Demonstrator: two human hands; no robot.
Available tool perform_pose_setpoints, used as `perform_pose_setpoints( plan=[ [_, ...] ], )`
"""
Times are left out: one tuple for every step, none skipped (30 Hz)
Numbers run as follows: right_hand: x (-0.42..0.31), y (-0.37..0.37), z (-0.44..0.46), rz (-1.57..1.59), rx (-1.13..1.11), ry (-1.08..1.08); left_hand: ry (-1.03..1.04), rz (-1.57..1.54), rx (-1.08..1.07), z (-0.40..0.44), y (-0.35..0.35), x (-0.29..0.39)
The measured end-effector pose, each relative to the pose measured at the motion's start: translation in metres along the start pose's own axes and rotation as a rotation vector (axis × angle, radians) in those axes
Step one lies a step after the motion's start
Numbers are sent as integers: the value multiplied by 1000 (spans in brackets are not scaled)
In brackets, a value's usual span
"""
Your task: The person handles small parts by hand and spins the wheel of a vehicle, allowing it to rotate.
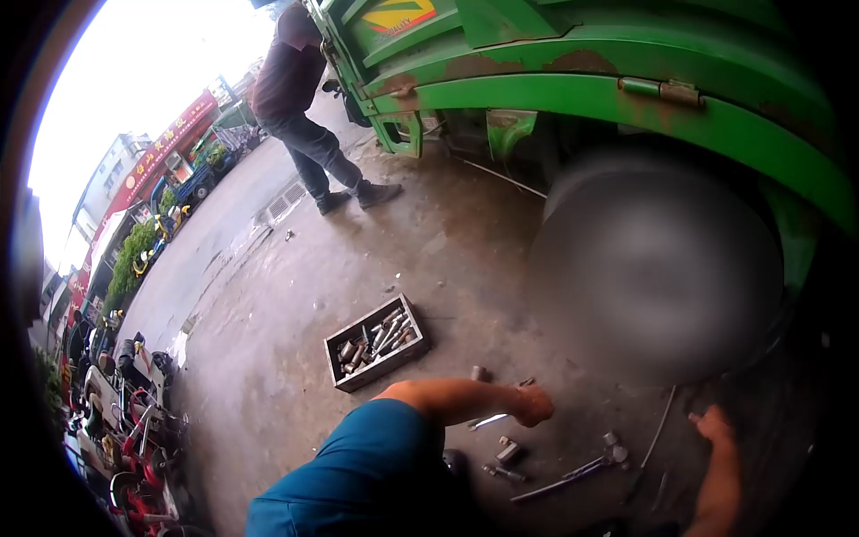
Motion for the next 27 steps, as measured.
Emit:
perform_pose_setpoints(
  plan=[
    [3, 4, 8, 29, -21, -6, -12, 5, 1, -4, -6, -2],
    [6, 5, 13, 56, -46, -11, -17, 4, 16, -4, -8, -3],
    [-2, -4, 7, 16, -43, -26, -21, 7, 29, -5, -9, -5],
    [-10, -14, -9, -29, -41, -37, -23, 5, 43, -3, -9, -5],
    [-10, -18, -21, -79, -51, -44, -33, 6, 36, 0, -6, -3],
    [-7, -14, -15, -86, -89, -46, -47, 17, 28, 3, -6, -6],
    [-5, -7, -4, -96, -129, -53, -64, 24, 20, 4, -5, -10],
    [-5, -5, -10, -112, -176, -46, -88, -1, 7, 3, -3, -9],
    [-6, -3, -15, -42, -163, -54, -92, -17, -18, 0, -5, -9],
    [-13, -15, -29, 41, -149, -38, -75, -18, -51, 1, -9, -8],
    [-4, -7, -18, 18, -104, -3, -77, -23, -52, -1, -15, -6],
    [4, 3, -2, -39, -157, -6, -75, -35, -54, -6, -17, -4],
    [-4, -7, -16, -21, -77, -38, -71, 2, -36, -3, -9, -7],
    [0, -2, -8, -29, -104, -69, -87, -9, -63, -9, -15, -3],
    [3, -1, -8, -65, -83, -43, -59, 9, -90, -10, -16, -2],
    [-7, -11, -18, -83, -111, -67, -81, 19, -110, -9, -12, -4],
    [-11, -14, -23, -63, -133, -72, -77, 9, -114, -10, -9, -4],
    [-10, -15, -23, -70, -110, -82, -83, 2, -114, -11, -10, -5],
    [-14, -16, -27, -77, -89, -99, -78, 13, -124, -12, -10, -5],
    [-17, -17, -31, -78, -111, -86, -79, 25, -133, -13, -11, -6],
    [-25, -24, -40, -76, -131, -76, -85, 25, -135, -12, -10, -7],
    [-28, -28, -43, -73, -148, -68, -72, 39, -140, -10, -8, -8],
    [-26, -26, -40, -81, -148, -83, -79, 29, -131, -10, -8, -8],
    [-25, -23, -37, -90, -147, -99, -86, 19, -122, -11, -9, -7],
    [-25, -21, -33, -98, -145, -115, -92, 17, -128, -11, -11, -7],
    [-22, -20, -30, -92, -151, -101, -97, 14, -135, -11, -13, -5],
    [-23, -20, -30, -87, -157, -86, -102, 9, -142, -12, -14, -3]
  ],
)
Point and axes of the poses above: each hand's wrist, its own z-axis towards the middle knuckle, its own y-axis out of the palm, x = y × z, the point moved 5 cm from there along z, towards the middle knuckle, and after that the axes turned 2 degrees about -z, right-handed, at the moved point
